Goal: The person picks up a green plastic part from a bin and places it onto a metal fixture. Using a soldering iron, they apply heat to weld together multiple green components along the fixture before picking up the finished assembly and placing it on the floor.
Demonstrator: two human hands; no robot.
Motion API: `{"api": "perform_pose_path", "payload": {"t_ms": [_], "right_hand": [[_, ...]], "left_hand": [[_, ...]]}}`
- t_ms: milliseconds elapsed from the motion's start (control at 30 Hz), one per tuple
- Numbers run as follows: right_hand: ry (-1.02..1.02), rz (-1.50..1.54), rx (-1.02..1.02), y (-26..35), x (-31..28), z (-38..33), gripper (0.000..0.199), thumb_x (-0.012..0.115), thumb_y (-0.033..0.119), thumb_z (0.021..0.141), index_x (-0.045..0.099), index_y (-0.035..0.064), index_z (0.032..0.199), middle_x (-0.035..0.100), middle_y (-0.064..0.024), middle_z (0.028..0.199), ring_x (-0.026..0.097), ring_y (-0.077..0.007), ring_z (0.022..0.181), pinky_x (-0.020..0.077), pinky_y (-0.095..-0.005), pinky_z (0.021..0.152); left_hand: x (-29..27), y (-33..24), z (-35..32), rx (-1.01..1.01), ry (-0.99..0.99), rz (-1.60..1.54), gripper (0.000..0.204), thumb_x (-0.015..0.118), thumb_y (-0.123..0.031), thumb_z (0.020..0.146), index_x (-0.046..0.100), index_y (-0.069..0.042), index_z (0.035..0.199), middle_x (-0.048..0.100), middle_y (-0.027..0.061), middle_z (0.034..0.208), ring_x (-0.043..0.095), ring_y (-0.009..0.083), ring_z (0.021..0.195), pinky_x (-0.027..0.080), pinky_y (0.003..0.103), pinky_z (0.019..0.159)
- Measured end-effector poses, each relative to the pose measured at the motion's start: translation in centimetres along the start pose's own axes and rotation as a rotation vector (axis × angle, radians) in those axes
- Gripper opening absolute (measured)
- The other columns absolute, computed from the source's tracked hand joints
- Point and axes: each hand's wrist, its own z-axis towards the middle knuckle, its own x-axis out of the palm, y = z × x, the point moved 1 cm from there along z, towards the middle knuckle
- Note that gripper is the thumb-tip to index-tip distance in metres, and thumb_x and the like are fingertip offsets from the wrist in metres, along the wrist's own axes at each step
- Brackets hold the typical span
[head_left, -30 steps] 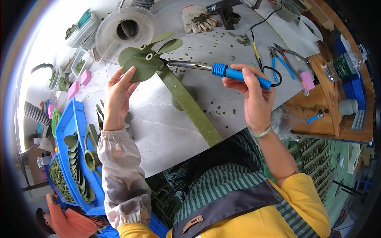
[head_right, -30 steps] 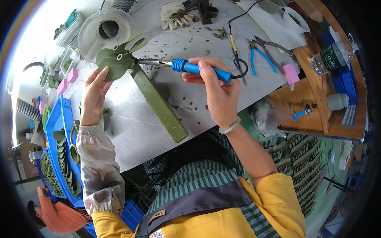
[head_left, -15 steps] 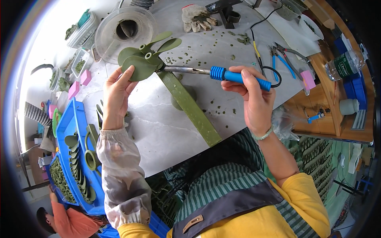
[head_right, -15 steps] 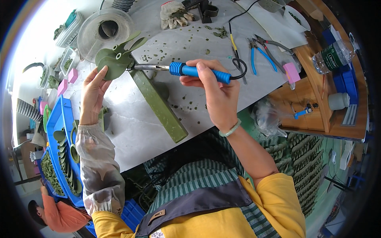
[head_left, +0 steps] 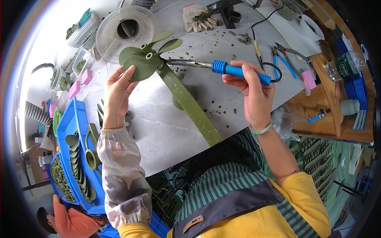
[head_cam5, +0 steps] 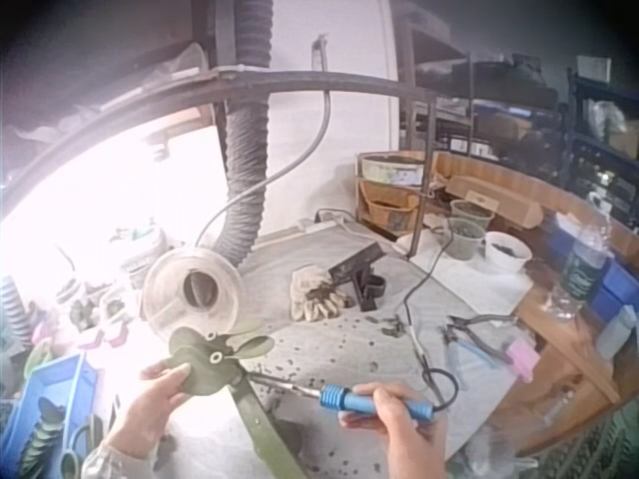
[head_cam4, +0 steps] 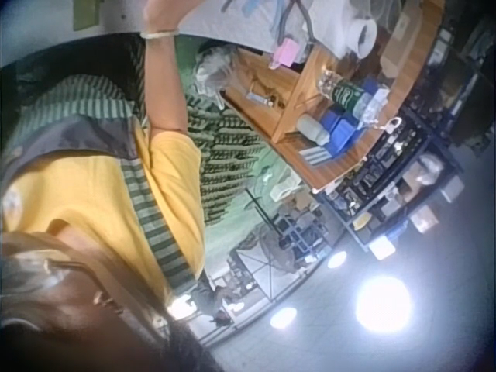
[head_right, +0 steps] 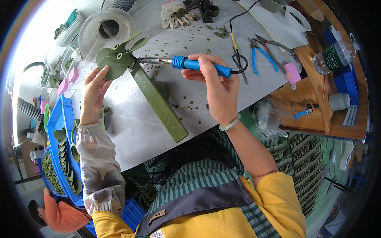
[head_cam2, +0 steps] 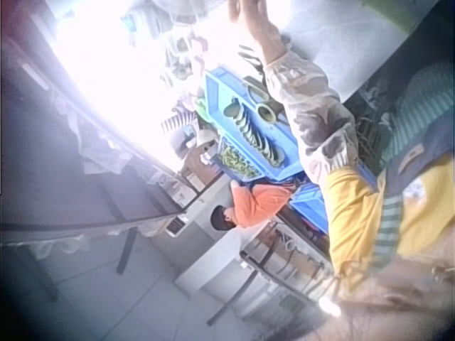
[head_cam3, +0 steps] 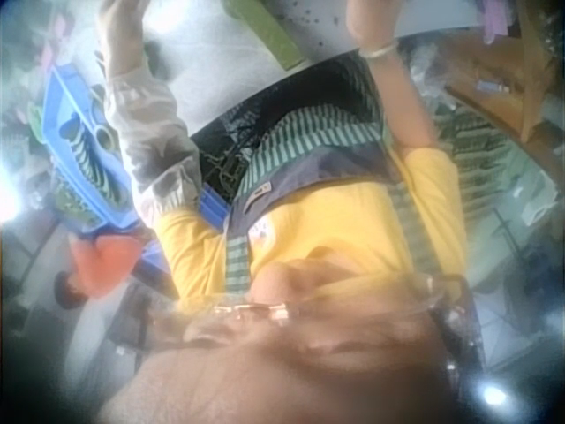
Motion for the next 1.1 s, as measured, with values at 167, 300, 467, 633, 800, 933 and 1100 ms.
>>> {"api": "perform_pose_path", "payload": {"t_ms": [167,300,467,633,800,933,1100], "right_hand": [[0.019,0.022,0.007,0.17,-0.09,-0.12,0.025,0.05,0.014,0.095,0.061,-0.0079,0.098,0.065,-0.0129,0.088,0.067,-0.0198,0.076,0.0568,-0.0313,0.073],[0.025,0.016,0.01,0.41,-0.04,-0.37,0.025,0.049,0.014,0.095,0.061,-0.008,0.097,0.065,-0.0128,0.09,0.067,-0.0199,0.076,0.0568,-0.0315,0.073],[0.026,0.018,0.03,0.4,-0.1,-0.59,0.026,0.049,0.015,0.095,0.061,-0.0081,0.098,0.065,-0.0125,0.09,0.067,-0.0198,0.076,0.0568,-0.0312,0.073],[0.005,0.016,0.031,0.32,0.03,-0.31,0.027,0.049,0.016,0.095,0.062,-0.0077,0.099,0.066,-0.0124,0.086,0.067,-0.0187,0.077,0.0564,-0.0314,0.074],[-0.018,0.018,0.023,-0.11,-0.12,0.25,0.028,0.049,0.016,0.095,0.062,-0.0074,0.1,0.066,-0.0125,0.085,0.067,-0.0182,0.077,0.056,-0.0323,0.075],[-0.01,0.037,0.041,-0.13,-0.21,0.39,0.027,0.05,0.016,0.095,0.062,-0.0074,0.1,0.066,-0.0126,0.085,0.067,-0.0188,0.077,0.0559,-0.0323,0.075],[-0.001,0.056,0.045,-0.06,-0.32,0.35,0.026,0.05,0.015,0.095,0.062,-0.0075,0.099,0.066,-0.0127,0.085,0.067,-0.019,0.076,0.056,-0.0319,0.074]], "left_hand": [[0.16,-0.12,-0.06,-0.001,-0.006,0.005,0.022,0.066,-0.01,0.086,0.063,0.0,0.105,0.068,0.0076,0.09,0.067,0.0116,0.076,0.056,0.019,0.068],[-0.01,-0.02,0.17,0.002,0.003,0.003,0.021,0.066,-0.01,0.086,0.063,-0.001,0.104,0.068,0.0075,0.09,0.067,0.0114,0.076,0.056,0.018,0.066],[-0.07,-0.01,0.17,-0.001,0.001,0.003,0.02,0.066,-0.01,0.086,0.063,-0.001,0.104,0.068,0.0074,0.09,0.067,0.0114,0.076,0.056,0.018,0.066],[-0.06,-0.14,0.04,-0.022,0.001,0.004,0.02,0.066,-0.01,0.086,0.063,-0.001,0.104,0.069,0.0083,0.092,0.068,0.0128,0.077,0.057,0.019,0.068],[0.22,-0.24,-0.14,-0.025,-0.002,0.007,0.019,0.064,-0.009,0.087,0.063,-0.002,0.104,0.068,0.0081,0.093,0.068,0.0127,0.078,0.057,0.019,0.067],[0.16,-0.35,-0.17,-0.021,0.003,0.021,0.018,0.063,-0.009,0.088,0.063,-0.002,0.105,0.068,0.0074,0.095,0.067,0.0115,0.079,0.057,0.019,0.067],[0.19,-0.28,-0.05,-0.02,0.001,0.023,0.019,0.063,-0.009,0.088,0.063,-0.002,0.106,0.068,0.0075,0.095,0.067,0.0115,0.079,0.057,0.019,0.067]]}}
